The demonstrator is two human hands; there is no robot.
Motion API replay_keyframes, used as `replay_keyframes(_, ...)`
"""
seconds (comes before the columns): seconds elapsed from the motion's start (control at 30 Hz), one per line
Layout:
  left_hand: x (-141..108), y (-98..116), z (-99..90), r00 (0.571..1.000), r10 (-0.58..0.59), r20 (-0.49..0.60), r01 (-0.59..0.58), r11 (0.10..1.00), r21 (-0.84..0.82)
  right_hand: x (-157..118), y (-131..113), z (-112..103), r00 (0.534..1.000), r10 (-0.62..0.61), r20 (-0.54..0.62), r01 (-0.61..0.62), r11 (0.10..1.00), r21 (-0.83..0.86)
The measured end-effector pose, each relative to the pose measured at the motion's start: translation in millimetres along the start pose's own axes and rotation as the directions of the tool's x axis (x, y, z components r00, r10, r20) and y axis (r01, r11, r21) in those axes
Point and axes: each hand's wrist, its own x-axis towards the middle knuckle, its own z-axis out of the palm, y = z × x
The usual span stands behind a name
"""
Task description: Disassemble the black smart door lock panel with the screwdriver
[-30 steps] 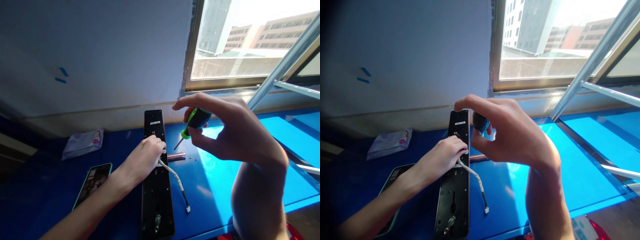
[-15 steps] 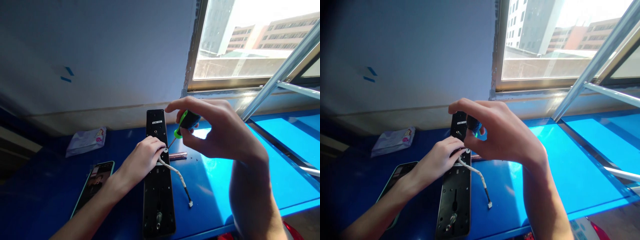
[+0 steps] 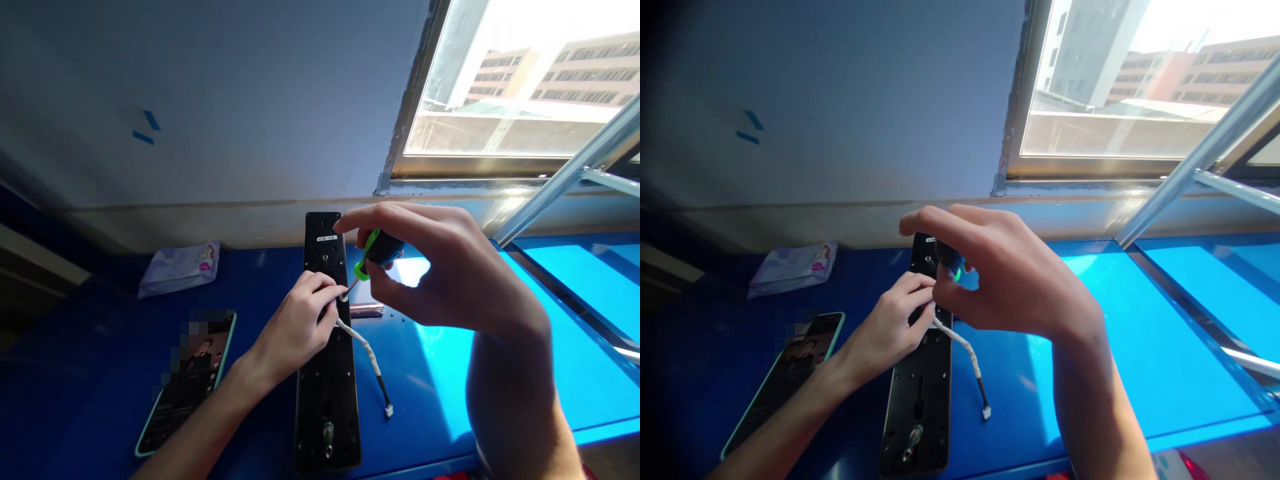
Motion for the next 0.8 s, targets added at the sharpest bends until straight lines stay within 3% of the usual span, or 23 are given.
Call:
replay_keyframes(0.53,-7,-5,8.8,0.999,0.008,-0.05,-0.011,0.998,-0.057,3,-9,0,0.995,0.074,0.063,-0.072,0.997,-0.025)
replay_keyframes(0.7,-8,-4,11.6,0.997,-0.002,-0.082,-0.003,0.998,-0.062,3,-4,3,0.996,0.065,-0.055,-0.074,0.983,-0.17)
replay_keyframes(0.8,-8,-5,14.0,0.994,0.003,-0.107,-0.008,0.999,-0.05,2,-5,1,0.996,0.086,-0.002,-0.086,0.994,-0.066)
